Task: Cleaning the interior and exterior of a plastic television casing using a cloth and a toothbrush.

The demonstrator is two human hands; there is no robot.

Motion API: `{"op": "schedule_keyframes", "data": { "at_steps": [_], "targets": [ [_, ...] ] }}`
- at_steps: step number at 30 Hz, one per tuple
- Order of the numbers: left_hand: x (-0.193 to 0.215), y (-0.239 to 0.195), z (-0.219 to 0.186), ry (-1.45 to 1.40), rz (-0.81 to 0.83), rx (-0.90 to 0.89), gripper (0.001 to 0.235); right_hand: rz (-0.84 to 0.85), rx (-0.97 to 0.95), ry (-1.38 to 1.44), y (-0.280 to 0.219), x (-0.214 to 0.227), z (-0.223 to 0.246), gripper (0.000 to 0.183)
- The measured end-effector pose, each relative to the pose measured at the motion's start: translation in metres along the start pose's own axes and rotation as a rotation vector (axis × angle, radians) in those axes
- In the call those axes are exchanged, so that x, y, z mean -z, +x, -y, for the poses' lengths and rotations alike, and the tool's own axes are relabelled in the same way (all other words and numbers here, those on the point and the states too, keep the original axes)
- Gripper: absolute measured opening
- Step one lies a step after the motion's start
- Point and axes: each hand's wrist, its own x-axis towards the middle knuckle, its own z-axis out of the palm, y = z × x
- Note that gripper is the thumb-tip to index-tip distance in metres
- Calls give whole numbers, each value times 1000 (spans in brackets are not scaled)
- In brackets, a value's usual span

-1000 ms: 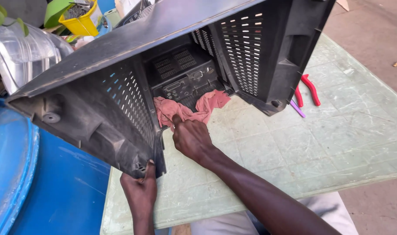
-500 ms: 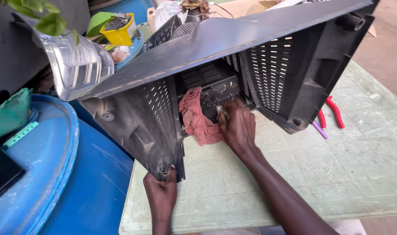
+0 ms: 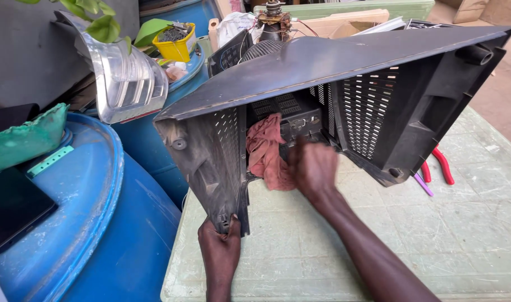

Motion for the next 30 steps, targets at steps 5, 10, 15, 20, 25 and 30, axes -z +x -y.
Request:
{"op": "schedule_keyframes", "data": {
  "at_steps": [5, 10, 15, 20, 25, 30],
  "targets": [
    [-5, 1, 7, -58, -8, -66, 13, 73, 114, -32, 3, -6, -25, 21],
    [-1, 0, 4, 30, -1, -41, 20, 31, -7, 2, 0, -1, -18, 21],
    [-2, 0, -2, -35, 25, 20, 10, 218, -50, 91, 0, 0, -15, 25],
    [-1, 3, 7, -1, 19, -70, 14, 68, -120, -97, -19, 44, -71, 18],
    [1, -1, 1, 28, 14, 12, 23, 158, -290, -88, -33, 78, -63, 21],
    [-4, 4, 10, 31, 0, -28, 20, 224, -256, 124, -28, 73, -52, 22]
  ]
}}
